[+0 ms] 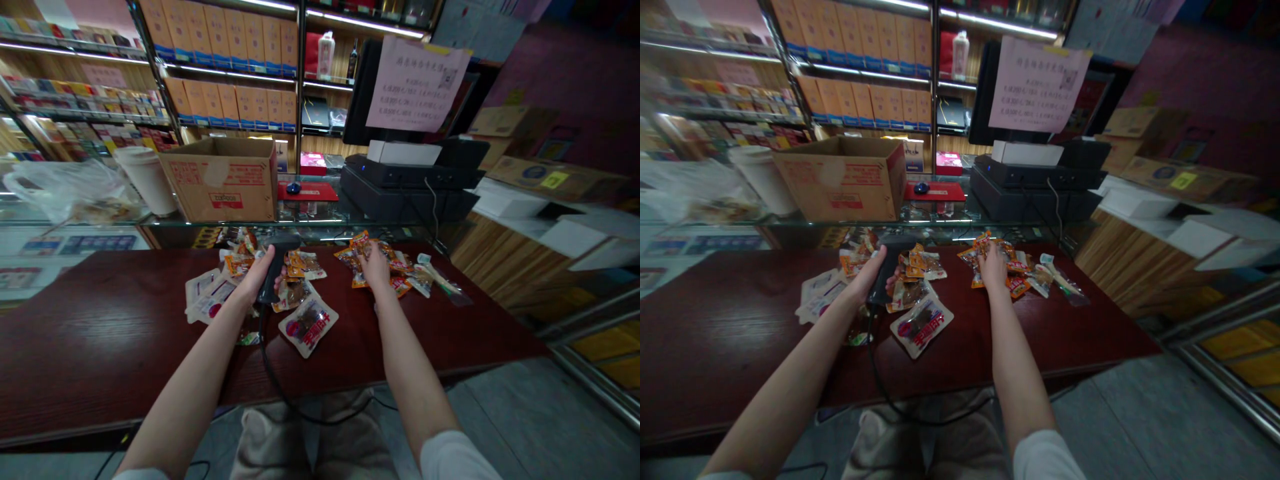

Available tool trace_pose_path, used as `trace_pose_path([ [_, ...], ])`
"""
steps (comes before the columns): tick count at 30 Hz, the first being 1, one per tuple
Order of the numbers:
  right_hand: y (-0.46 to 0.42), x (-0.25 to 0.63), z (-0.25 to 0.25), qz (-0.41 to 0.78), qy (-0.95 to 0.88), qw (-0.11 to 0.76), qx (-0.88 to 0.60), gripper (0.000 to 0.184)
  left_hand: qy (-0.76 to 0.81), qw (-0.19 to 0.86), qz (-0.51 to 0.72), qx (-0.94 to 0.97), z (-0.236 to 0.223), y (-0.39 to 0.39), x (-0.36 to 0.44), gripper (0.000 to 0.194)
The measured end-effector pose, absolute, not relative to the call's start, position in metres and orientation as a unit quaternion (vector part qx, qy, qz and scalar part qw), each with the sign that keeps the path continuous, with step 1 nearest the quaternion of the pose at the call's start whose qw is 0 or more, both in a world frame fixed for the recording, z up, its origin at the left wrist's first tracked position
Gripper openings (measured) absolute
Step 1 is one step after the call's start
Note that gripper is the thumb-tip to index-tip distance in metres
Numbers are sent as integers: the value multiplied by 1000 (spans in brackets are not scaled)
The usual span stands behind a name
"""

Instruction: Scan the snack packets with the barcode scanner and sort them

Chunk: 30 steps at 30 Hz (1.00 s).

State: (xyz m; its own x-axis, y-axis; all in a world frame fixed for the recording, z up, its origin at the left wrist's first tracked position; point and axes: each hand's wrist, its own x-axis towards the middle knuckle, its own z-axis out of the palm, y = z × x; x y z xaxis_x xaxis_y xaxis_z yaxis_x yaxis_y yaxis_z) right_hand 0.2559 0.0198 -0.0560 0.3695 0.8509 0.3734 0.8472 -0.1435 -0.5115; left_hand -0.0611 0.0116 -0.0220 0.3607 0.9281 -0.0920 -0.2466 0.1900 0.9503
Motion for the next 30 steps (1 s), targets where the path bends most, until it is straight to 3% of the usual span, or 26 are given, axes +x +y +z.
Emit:
trace_pose_path([
  [2, 13, 258, -53, -49, -555, 291, -777, 54, 376, 676, 446, 450, -19, 12, -63, 60],
  [6, 7, 250, -52, -140, -599, 234, -753, 42, 383, 668, 458, 443, -15, 10, -63, 60],
  [13, 16, 231, -67, -27, -664, 45, -745, 44, 388, 668, 450, 448, -17, 9, -64, 61],
  [22, 23, 262, -62, -30, -593, 6, -805, 45, 353, 681, 468, 438, -17, 14, -73, 59],
  [26, 29, 242, -52, -74, -639, 54, -763, 42, 357, 682, 464, 437, -13, 13, -71, 58],
  [30, 40, 191, -48, 94, -654, 74, -747, 64, 375, 680, 457, 434, -12, 11, -69, 58],
])
